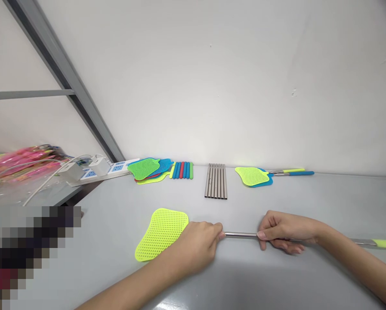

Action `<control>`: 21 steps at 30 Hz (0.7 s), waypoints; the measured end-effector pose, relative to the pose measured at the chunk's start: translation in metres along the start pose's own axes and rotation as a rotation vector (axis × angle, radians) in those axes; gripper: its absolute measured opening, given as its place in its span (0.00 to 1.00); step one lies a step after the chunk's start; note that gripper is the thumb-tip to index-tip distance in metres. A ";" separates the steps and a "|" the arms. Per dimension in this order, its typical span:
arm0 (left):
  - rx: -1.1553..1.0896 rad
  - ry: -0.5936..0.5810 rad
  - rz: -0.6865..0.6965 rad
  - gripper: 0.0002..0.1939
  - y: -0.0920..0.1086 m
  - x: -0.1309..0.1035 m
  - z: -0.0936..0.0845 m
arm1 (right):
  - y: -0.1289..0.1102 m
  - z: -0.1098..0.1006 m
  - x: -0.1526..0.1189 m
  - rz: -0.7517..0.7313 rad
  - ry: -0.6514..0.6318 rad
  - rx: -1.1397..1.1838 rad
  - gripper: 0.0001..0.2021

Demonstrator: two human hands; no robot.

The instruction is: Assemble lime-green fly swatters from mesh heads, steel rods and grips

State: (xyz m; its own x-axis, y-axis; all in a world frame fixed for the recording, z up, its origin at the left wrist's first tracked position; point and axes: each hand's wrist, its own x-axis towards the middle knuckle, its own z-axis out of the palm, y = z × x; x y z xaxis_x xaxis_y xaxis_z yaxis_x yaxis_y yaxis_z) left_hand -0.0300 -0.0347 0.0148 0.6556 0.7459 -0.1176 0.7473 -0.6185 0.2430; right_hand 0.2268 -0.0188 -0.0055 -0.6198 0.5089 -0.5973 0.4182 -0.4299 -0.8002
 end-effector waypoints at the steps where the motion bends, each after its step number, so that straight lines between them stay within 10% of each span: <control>1: 0.002 0.004 0.001 0.22 0.000 0.000 0.001 | 0.000 0.000 0.000 0.000 0.000 0.002 0.15; 21: -0.015 0.013 0.007 0.21 -0.002 0.003 0.002 | 0.002 -0.001 0.000 -0.010 0.002 0.003 0.15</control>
State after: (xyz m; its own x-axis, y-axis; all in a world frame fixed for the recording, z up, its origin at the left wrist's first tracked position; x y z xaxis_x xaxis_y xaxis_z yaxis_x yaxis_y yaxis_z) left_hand -0.0294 -0.0315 0.0123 0.6594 0.7446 -0.1032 0.7407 -0.6202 0.2583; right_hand 0.2284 -0.0188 -0.0069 -0.6225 0.5152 -0.5891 0.4097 -0.4268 -0.8062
